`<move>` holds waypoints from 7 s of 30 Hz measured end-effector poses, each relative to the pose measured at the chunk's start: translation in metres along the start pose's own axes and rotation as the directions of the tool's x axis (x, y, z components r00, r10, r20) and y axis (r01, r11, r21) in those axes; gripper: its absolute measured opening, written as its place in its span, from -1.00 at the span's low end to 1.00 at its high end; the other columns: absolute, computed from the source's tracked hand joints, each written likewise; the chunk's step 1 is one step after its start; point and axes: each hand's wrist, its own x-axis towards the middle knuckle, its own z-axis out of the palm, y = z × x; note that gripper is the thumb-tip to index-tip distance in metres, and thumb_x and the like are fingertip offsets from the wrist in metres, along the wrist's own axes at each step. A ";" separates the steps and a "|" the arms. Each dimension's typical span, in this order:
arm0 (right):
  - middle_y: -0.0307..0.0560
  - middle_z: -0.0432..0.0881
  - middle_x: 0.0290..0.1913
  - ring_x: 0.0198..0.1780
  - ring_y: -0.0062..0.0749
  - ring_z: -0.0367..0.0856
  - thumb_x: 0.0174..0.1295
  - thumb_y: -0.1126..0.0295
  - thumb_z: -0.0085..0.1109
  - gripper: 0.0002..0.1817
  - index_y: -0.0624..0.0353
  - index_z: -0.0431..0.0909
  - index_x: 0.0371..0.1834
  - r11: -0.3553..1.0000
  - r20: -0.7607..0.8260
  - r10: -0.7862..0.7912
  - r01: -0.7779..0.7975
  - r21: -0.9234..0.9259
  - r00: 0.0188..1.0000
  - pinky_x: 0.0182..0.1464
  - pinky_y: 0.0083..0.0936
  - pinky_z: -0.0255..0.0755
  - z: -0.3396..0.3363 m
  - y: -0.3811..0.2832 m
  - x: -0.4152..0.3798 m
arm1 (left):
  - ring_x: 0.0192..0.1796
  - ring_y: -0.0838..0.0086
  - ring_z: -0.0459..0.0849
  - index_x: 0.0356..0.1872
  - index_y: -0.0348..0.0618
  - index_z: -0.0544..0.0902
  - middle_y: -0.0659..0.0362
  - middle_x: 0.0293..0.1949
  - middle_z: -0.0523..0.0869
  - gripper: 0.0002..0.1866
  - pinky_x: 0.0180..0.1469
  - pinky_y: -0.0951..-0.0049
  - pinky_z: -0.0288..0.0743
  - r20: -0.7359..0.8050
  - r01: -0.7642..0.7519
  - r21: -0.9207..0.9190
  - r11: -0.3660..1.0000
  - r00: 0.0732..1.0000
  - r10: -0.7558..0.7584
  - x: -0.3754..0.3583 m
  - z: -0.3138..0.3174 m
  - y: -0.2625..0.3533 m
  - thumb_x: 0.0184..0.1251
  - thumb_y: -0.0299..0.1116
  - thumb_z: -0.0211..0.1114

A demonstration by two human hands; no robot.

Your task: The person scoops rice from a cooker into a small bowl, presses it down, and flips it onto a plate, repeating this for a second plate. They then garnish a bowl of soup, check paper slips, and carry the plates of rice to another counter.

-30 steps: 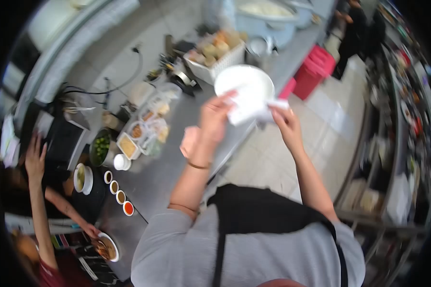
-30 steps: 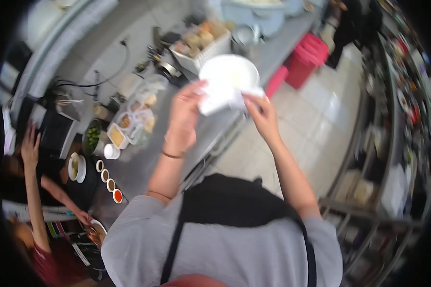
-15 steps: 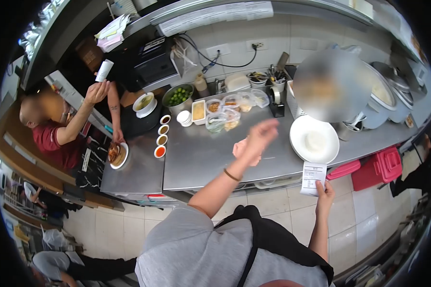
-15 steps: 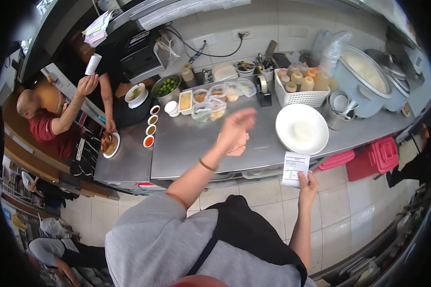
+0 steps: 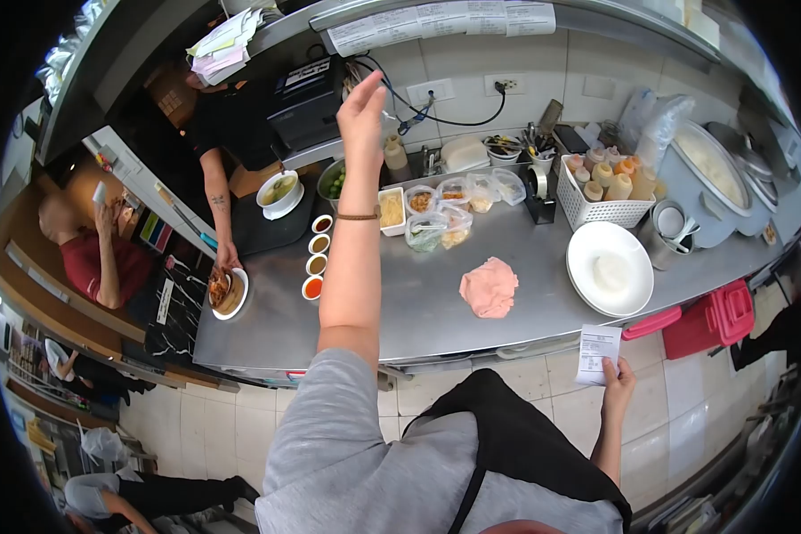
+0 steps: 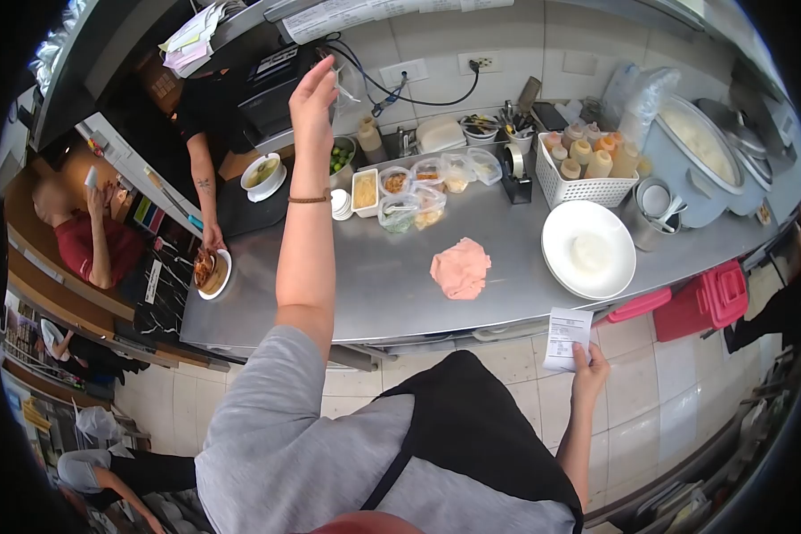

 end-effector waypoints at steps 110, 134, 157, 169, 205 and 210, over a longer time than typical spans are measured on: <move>-0.29 0.52 -0.41 -0.30 -0.63 0.41 0.08 0.33 0.12 -0.78 0.29 0.56 -0.34 0.991 -0.998 0.030 0.130 0.038 0.060 -0.22 -0.65 0.28 -0.466 -0.009 -0.207 | -0.19 0.63 0.53 0.08 -0.32 0.33 0.18 -0.19 0.57 -0.62 -0.19 0.63 0.42 0.466 0.665 0.418 0.619 -0.742 0.482 -0.716 0.625 0.146 0.20 -0.54 -0.01; 0.00 0.51 -0.14 -0.11 -0.31 0.44 0.07 0.63 -0.04 -0.69 0.28 0.46 -0.08 0.705 -0.304 -0.544 -0.622 0.341 -0.782 -0.01 -0.56 0.23 -0.403 -0.050 -0.491 | -0.47 0.59 0.45 -0.45 -0.36 0.53 0.22 -0.51 0.56 -0.80 -0.40 0.61 0.30 0.746 0.995 0.074 0.073 -0.104 0.658 -0.979 0.878 0.662 -0.09 -0.48 0.34; 0.09 0.49 -0.23 -0.21 -0.12 0.47 -0.09 0.60 0.04 -0.61 0.19 0.45 -0.08 0.667 0.044 -0.591 -0.457 0.588 -0.805 -0.15 -0.43 0.33 -0.342 -0.054 -0.463 | -0.18 0.31 0.51 -0.22 -0.36 0.46 -0.04 -0.16 0.51 -0.79 -0.09 0.40 0.38 0.537 0.814 -0.500 -0.294 0.558 0.633 -0.970 0.650 0.633 0.20 -0.42 0.03; -0.05 0.51 -0.35 -0.28 -0.23 0.50 -0.03 0.62 0.03 -0.77 0.16 0.56 -0.28 0.811 -0.330 -0.346 -0.457 0.365 -0.878 -0.22 -0.45 0.35 -0.160 -0.080 -0.436 | -0.32 0.62 0.55 -0.23 -0.36 0.52 0.17 -0.37 0.62 -0.74 -0.26 0.64 0.41 -0.989 0.590 0.113 0.799 -0.010 0.147 -0.899 0.236 0.410 0.06 -0.44 0.25; 0.00 0.55 -0.35 -0.36 -0.25 0.53 -0.01 0.63 -0.01 -0.82 0.25 0.56 -0.36 0.656 0.505 -0.579 0.003 0.755 -0.640 -0.32 -0.56 0.36 0.476 -0.125 -0.909 | -0.27 0.12 0.57 -0.34 -0.20 0.55 -0.01 -0.41 0.61 -0.63 -0.22 0.27 0.45 -0.972 0.971 -0.232 -0.050 -0.234 -0.030 -1.054 -0.508 0.404 -0.18 -0.18 0.30; -0.05 0.56 -0.32 -0.34 -0.38 0.54 -0.02 0.62 0.02 -0.81 0.23 0.57 -0.33 0.701 0.424 -0.666 -0.319 0.638 -0.614 -0.31 -0.64 0.35 0.501 -0.180 -1.076 | -0.30 0.10 0.57 -0.45 -0.19 0.57 -0.02 -0.44 0.60 -0.70 -0.27 0.21 0.43 -0.922 0.912 -0.321 -0.257 -0.363 -0.135 -1.118 -0.476 0.386 -0.16 -0.17 0.27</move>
